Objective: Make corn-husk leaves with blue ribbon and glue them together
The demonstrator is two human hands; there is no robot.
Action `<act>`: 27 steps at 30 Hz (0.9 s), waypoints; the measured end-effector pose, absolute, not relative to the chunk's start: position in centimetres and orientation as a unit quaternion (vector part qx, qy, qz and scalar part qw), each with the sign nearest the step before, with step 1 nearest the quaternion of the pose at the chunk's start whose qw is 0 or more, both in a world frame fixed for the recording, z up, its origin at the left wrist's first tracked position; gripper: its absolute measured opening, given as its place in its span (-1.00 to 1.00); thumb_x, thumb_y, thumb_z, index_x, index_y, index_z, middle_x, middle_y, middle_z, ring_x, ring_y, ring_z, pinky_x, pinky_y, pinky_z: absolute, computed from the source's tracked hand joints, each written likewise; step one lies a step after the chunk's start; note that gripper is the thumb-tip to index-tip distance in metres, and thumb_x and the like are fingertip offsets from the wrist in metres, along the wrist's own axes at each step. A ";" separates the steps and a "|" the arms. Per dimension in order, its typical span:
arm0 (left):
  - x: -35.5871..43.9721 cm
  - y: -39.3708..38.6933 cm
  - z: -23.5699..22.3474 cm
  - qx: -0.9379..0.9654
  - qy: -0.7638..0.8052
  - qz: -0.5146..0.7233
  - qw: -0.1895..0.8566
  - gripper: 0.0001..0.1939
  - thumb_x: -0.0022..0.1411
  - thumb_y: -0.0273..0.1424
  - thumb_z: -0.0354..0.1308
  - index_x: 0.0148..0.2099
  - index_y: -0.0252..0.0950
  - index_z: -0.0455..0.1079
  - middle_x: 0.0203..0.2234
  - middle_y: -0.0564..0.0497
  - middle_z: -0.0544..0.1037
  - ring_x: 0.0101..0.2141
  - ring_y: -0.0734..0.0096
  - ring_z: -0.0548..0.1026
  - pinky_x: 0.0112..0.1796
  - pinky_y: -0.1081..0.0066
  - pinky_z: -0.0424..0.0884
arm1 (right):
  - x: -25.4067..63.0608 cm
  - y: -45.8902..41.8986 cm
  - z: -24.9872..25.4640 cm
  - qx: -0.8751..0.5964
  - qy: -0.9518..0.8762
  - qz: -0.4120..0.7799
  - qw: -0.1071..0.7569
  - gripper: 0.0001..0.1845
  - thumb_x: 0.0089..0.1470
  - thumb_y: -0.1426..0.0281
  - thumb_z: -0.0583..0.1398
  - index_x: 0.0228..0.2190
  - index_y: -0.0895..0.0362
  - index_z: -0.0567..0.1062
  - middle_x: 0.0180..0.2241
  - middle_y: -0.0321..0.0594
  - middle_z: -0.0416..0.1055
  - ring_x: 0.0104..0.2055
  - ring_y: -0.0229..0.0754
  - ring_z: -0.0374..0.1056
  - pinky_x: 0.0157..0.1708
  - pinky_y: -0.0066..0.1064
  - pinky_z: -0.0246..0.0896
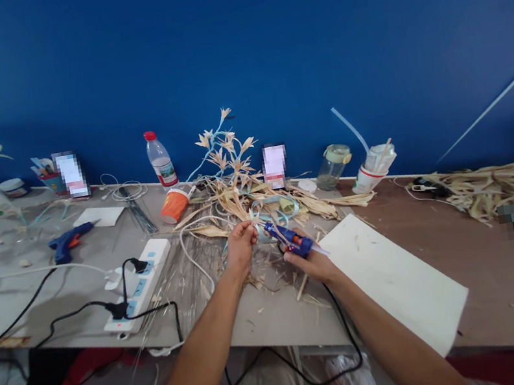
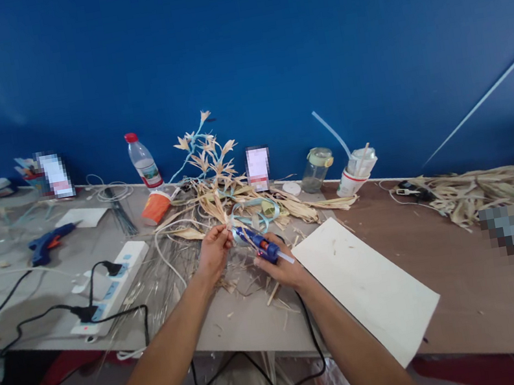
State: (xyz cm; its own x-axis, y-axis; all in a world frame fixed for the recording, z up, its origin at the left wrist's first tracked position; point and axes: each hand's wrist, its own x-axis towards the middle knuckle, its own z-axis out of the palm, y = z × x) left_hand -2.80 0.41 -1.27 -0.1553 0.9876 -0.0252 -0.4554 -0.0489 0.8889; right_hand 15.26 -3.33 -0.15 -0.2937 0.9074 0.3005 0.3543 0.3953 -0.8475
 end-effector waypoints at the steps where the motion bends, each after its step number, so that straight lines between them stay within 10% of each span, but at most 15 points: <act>1: -2.8 0.4 -1.3 0.327 0.401 0.645 0.562 -0.81 -0.05 -0.36 0.18 -0.35 -0.34 0.33 -0.64 0.14 0.35 -0.63 0.65 0.22 -0.54 0.53 0.11 | 15.4 -3.4 0.0 -0.427 -0.721 0.360 0.410 -0.67 -0.03 0.23 0.19 -0.21 0.09 0.30 -0.35 -0.24 0.40 -0.30 -0.17 0.34 -0.23 -0.27 0.27; 13: -2.9 -0.1 -1.0 0.319 0.372 0.645 0.586 -0.84 -0.04 -0.42 0.18 -0.37 -0.36 0.32 -0.62 0.12 0.38 -0.62 0.67 0.25 -0.53 0.56 0.14 | 18.0 -4.6 2.8 -0.513 -0.731 0.116 0.436 -0.77 -0.02 0.21 0.17 -0.36 0.11 0.41 -0.15 -0.06 0.28 -0.07 -0.06 0.25 -0.04 -0.15 0.17; 27: -2.8 0.0 -1.5 0.351 0.396 0.640 0.557 -0.81 -0.06 -0.37 0.18 -0.35 -0.35 0.35 -0.58 0.09 0.44 -0.64 0.66 0.24 -0.55 0.55 0.13 | 30.3 -6.6 -1.5 -0.742 -0.668 -0.017 0.054 -0.54 0.00 0.13 0.09 -0.23 0.25 0.44 -0.08 0.16 0.29 -0.04 0.17 0.28 -0.13 -0.05 0.20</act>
State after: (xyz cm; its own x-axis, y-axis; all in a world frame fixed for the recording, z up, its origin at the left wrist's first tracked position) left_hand -2.78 0.02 -1.50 -0.1317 0.9913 0.0077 -0.4348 -0.0648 0.8982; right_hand 30.29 -6.63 -1.55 0.1057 0.9896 0.0973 0.9933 -0.1004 -0.0578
